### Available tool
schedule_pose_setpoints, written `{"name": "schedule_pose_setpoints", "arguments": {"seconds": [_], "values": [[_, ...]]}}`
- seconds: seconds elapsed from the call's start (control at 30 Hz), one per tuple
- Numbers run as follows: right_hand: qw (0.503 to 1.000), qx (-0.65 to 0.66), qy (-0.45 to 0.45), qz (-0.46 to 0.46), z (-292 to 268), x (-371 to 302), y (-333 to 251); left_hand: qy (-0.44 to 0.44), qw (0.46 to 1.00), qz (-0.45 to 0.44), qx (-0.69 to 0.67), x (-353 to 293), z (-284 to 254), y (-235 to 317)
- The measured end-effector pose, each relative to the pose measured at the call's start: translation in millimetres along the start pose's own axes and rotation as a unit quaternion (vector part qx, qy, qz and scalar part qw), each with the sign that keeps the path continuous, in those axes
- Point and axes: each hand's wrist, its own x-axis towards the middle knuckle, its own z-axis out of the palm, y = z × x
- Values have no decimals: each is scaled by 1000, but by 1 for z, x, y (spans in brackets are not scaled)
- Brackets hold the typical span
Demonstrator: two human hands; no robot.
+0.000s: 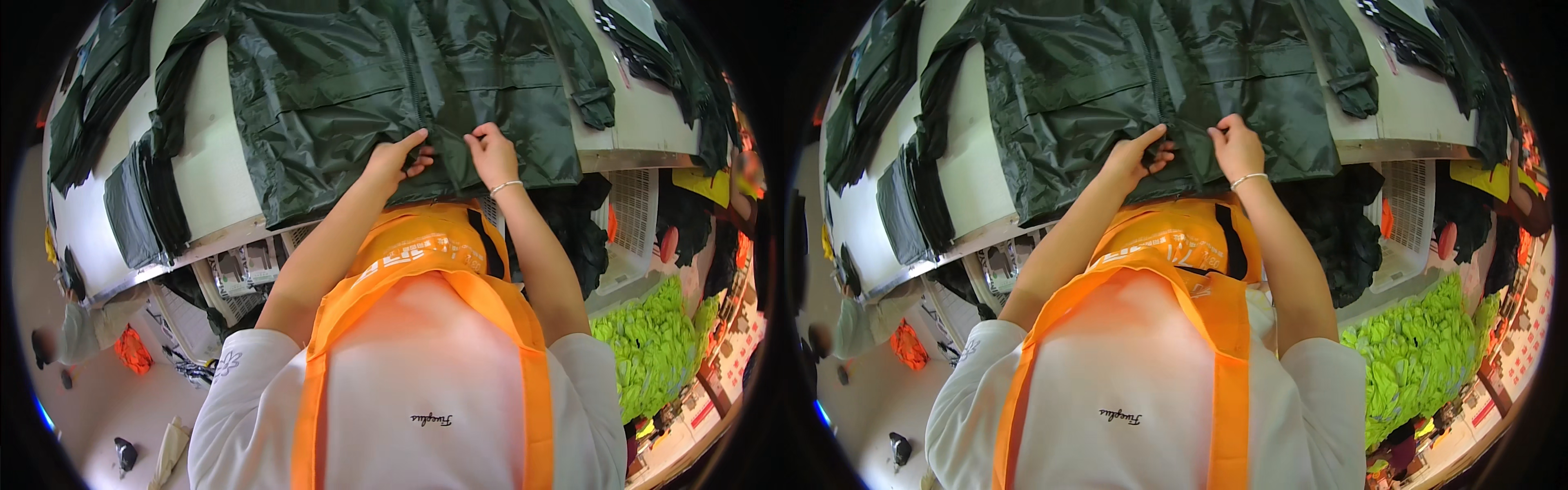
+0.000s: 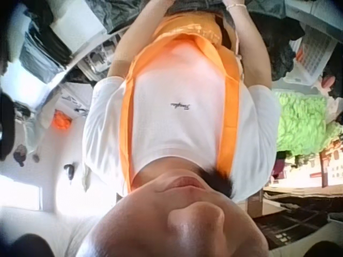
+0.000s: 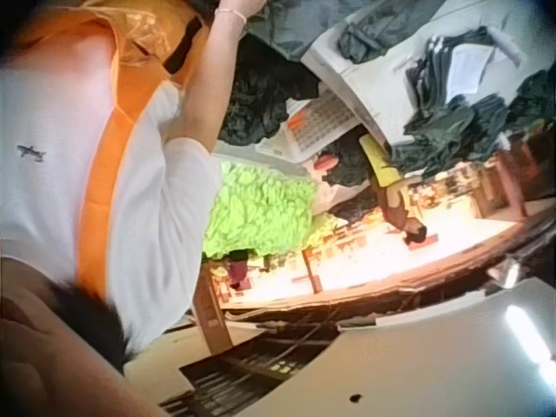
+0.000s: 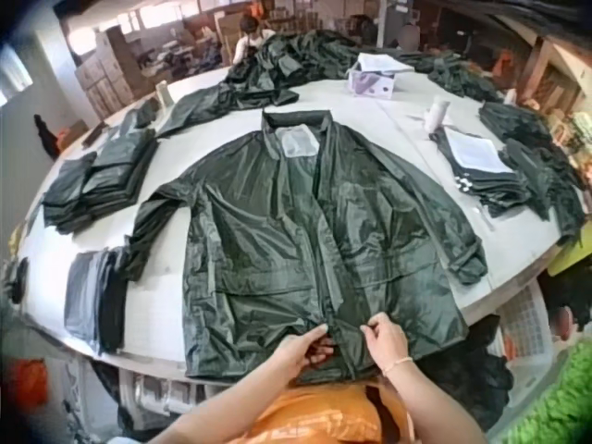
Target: The person folds a dark green jacket on a white table, aligning edges and smoothing the fabric. They fold the sleeves inward, fold the jacket in half, then into a compact rectangle, and place it into a white plastic basket.
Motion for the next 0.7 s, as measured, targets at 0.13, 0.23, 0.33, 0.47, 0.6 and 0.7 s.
{"name": "schedule_pose_setpoints", "arguments": {"seconds": [0.13,0.23,0.33,0.47,0.6,0.7], "values": [[998,-9,-40,-36,9,-4,-1,52,994,7,92,-8,15,-8],[993,31,-105,-48,0,17,4,90,990,55,97,9,26,-9],[985,123,13,-120,-58,67,6,126,984,100,74,33,33,-11],[967,28,243,-79,-153,180,74,228,947,167,152,60,29,-8],[946,-208,239,-61,-235,305,275,221,931,146,250,36,49,7],[910,-352,200,-87,-251,358,359,254,822,90,502,5,47,3]]}}
